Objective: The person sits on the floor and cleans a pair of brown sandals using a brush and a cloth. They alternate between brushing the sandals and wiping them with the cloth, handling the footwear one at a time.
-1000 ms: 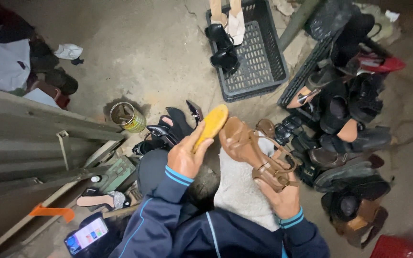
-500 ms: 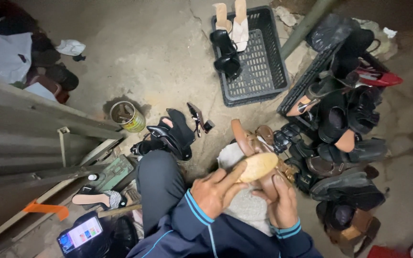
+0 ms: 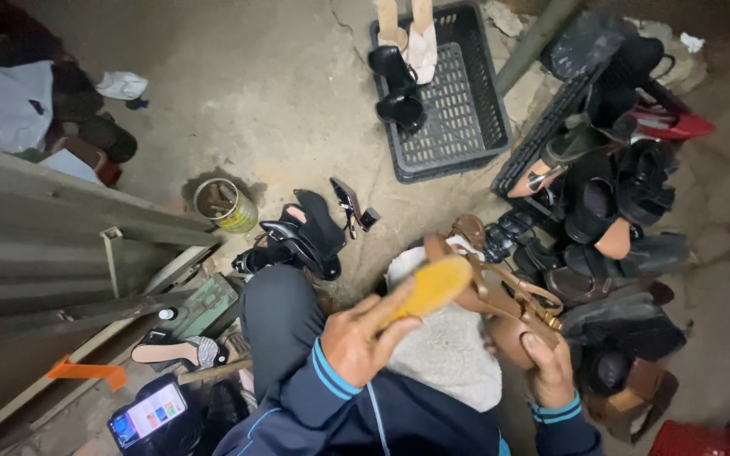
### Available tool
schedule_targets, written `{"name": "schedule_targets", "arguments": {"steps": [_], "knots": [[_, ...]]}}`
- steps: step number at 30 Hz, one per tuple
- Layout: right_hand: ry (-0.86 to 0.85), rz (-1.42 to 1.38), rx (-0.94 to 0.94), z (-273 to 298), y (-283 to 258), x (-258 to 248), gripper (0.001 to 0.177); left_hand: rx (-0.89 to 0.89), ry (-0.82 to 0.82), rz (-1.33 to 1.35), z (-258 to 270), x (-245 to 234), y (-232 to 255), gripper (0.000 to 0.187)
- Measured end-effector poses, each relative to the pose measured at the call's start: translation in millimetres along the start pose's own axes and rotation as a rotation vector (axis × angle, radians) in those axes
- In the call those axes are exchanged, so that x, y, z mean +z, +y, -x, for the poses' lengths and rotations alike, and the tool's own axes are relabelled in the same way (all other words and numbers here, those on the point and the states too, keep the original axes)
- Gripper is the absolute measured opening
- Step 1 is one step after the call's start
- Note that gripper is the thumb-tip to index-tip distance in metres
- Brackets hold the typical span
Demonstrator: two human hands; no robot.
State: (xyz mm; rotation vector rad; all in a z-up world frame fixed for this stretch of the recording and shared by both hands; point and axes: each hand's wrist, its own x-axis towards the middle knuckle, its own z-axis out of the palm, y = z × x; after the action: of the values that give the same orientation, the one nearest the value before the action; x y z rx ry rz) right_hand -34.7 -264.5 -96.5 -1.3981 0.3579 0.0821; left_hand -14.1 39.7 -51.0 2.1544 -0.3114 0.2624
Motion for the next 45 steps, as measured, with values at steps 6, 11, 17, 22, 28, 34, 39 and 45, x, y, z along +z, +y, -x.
{"name": "schedule_targets", "arguments": {"steps": [6,11,17,22,28,34,39,45], "knots": [[-0.004,-0.151,0.08,0,-1,12,0.062,-0.045,0.063,-0.046,-7,10,-7,0.05],[-0.263,-0.566,-0.015,-11,12,36,0.065,0.043,-0.113,-0.083,-7,17,10,0.057],[-0.133,-0.426,0.151,-22,13,54,0.056,0.063,-0.118,-0.173,2,29,18,0.057],[-0.182,-0.474,0.1,-20,20,58,0.061,-0.022,-0.034,0.206,-4,26,20,0.041],[-0.039,-0.61,0.159,-20,5,63,0.068,-0.035,-0.165,0.024,24,36,40,0.052],[0.164,-0.575,0.314,-20,39,61,0.054,0.096,-0.124,-0.136,28,40,55,0.052],[0.121,-0.567,0.33,0,-32,102,0.058,-0.025,-0.062,-0.002,22,44,33,0.048],[-0.001,-0.604,0.234,-9,7,75,0.054,0.124,-0.116,-0.029,26,42,36,0.047]]}}
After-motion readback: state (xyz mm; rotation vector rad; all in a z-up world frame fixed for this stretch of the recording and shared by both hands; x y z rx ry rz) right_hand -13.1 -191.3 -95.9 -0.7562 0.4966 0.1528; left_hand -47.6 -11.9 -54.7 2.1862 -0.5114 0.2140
